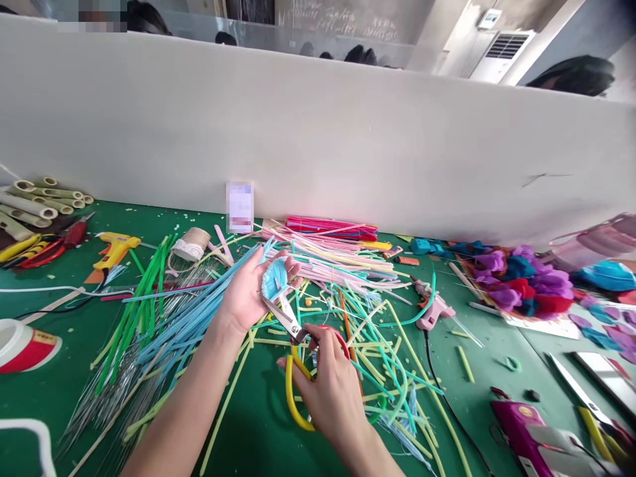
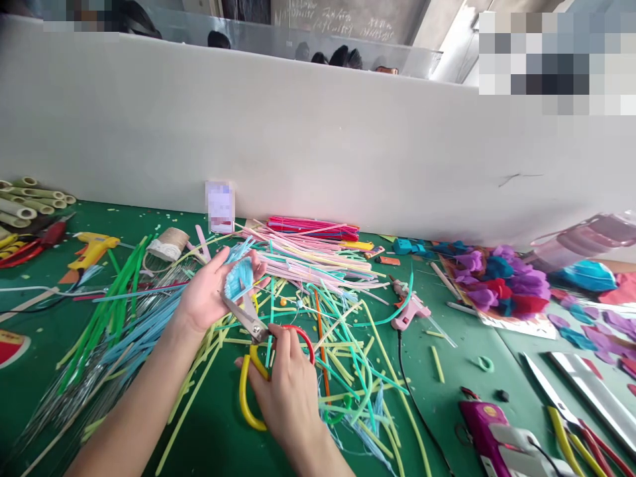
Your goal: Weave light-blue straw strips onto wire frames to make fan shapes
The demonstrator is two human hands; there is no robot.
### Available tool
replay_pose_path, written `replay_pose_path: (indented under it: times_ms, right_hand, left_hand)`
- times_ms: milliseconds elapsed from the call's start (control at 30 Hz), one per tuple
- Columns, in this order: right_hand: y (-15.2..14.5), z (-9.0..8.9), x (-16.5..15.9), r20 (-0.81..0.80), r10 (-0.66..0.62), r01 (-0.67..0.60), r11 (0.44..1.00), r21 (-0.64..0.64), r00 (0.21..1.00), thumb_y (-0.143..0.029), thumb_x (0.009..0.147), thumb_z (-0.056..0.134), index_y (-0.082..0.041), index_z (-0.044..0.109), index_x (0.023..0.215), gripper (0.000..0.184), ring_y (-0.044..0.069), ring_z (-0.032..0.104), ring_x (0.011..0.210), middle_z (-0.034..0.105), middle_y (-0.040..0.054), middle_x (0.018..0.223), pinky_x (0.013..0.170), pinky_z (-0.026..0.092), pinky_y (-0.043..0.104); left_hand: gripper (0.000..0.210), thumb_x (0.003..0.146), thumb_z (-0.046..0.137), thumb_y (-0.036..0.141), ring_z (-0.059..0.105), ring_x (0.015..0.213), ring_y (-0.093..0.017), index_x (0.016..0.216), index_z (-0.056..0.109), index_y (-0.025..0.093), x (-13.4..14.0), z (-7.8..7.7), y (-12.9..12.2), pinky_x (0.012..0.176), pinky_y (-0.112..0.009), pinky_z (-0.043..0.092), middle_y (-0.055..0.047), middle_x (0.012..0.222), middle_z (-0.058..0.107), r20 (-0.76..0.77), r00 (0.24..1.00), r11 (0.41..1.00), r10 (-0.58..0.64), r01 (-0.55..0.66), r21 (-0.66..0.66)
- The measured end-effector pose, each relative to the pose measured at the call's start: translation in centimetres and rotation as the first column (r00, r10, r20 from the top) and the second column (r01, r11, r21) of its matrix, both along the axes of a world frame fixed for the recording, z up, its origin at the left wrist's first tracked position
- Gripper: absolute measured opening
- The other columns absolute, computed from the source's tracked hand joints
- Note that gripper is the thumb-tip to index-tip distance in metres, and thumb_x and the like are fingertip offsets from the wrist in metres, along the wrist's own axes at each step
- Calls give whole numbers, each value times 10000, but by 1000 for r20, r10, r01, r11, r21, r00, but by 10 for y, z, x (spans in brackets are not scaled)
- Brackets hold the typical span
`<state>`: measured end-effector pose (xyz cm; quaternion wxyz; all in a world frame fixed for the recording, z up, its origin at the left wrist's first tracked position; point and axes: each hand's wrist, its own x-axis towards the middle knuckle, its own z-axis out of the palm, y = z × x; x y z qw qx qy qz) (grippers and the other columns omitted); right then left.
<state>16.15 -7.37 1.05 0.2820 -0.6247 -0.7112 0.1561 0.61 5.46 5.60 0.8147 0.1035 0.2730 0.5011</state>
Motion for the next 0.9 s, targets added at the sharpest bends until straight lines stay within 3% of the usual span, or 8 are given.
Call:
replay_pose_path:
  times_ms: [167,600,900]
  right_hand:
    - [1,3,-3,39,59,-60,997,37,997,-476,888,616,-196,522,1222,445,270,715,823,676,105,1034,620,578,353]
    - [3,12,0,199,165,-188,977,101,966,-348,970,485,-162,514,1280,362,248,695,807,678,116,1002,593,548,317]
    - [6,5,3,289,146,-194,970,147,946,-240,941,504,-150,508,1250,322,215,690,741,701,99,980,530,465,274]
  left_hand:
    - [486,1006,323,475,699,904,-260,1006,662,126,0,-1,-2,866,-489,579,-91,780,663,65,998,1000,3,-3,10]
    - [594,990,276,564,693,849,-239,978,693,142,2,4,-5,855,-460,575,-93,769,662,139,987,997,76,-78,8]
    - [551,998,302,531,694,873,-249,930,678,134,2,1,-6,883,-492,552,-90,779,674,170,978,992,123,-116,-54]
